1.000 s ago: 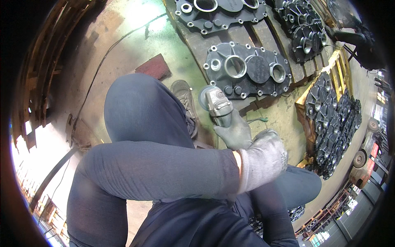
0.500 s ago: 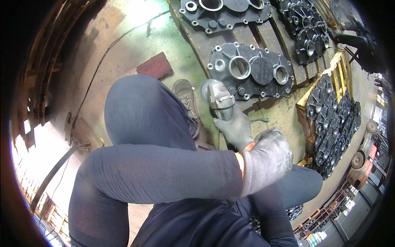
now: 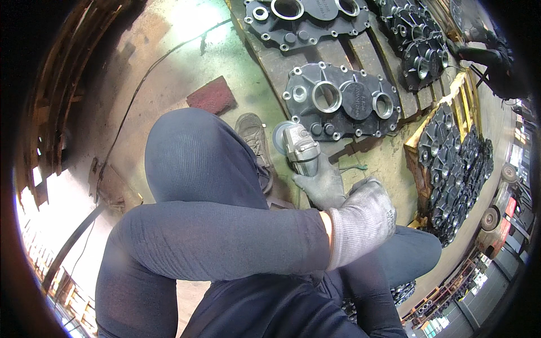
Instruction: The person sits on the floor and uses an angle grinder to smooth the edges of metal engine parts. They handle each part one at a time, grinding the edges and then placing the finished part on a wooden pallet.
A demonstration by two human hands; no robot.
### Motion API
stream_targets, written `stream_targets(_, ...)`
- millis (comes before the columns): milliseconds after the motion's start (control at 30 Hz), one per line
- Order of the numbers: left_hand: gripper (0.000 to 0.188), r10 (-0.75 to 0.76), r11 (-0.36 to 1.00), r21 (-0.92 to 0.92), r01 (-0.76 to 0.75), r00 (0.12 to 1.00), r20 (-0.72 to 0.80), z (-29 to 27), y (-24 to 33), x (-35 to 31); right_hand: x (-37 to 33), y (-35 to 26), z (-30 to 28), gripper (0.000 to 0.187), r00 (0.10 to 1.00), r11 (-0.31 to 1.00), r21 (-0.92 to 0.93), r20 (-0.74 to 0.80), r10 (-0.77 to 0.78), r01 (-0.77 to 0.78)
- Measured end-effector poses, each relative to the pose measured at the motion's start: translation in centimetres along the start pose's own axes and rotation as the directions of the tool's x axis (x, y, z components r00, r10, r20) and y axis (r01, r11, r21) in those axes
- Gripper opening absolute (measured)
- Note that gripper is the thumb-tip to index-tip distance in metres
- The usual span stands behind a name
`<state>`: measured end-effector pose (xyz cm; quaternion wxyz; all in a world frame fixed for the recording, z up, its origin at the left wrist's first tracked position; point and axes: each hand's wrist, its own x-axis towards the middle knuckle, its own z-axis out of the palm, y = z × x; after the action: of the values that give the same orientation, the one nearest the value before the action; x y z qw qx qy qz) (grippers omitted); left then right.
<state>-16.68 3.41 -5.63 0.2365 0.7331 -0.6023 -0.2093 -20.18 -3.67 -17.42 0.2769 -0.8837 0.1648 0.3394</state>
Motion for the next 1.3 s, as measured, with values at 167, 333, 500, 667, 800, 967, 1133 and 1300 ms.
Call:
stream_targets(167,0.016,0.013,0.999,-0.037,-0.014,1.000,-0.019,0.1,0.5,0.3,0.6,0.6,0.3,0.073,0.996,0.995,0.053,-0.056,-0.077,0.080)
stream_targets(333,0.016,0.015,0.995,-0.097,-0.022,0.998,-0.066,0.3,0.8,1.0,1.8,-1.6,0.9,0.072,0.982,0.983,0.082,-0.115,-0.152,0.162)
stream_targets(500,0.015,-0.034,0.961,-0.276,-0.029,0.975,-0.222,2.8,1.5,3.3,3.2,-4.3,1.0,0.068,0.988,0.991,0.073,-0.121,-0.101,0.110)
stream_targets(667,0.013,-0.022,0.928,-0.320,-0.191,0.830,-0.557,9.8,1.3,6.4,4.2,-5.5,0.6,0.068,0.986,0.989,0.078,-0.126,-0.113,0.124)
stream_targets(800,0.015,-0.029,0.975,-0.198,-0.099,0.828,-0.559,1.9,-0.2,0.4,5.4,-5.2,0.4,0.068,0.981,0.988,0.084,-0.151,-0.119,0.133)
stream_targets(967,0.023,0.091,0.984,-0.148,-0.102,0.993,-0.078,-3.9,-1.1,-1.1,5.3,-5.9,0.9,0.066,0.986,0.991,0.088,-0.138,-0.091,0.103)
stream_targets(1133,0.022,0.107,0.984,-0.133,-0.115,0.992,-0.069,-3.5,-1.4,-1.0,5.4,-5.7,2.0,0.063,0.966,0.972,0.162,-0.220,-0.133,0.171)
stream_targets(1300,0.023,0.107,0.986,-0.124,-0.114,0.992,-0.060,-3.1,-1.6,-1.1,5.5,-7.3,1.4,0.066,0.979,0.989,0.121,-0.193,-0.063,0.088)
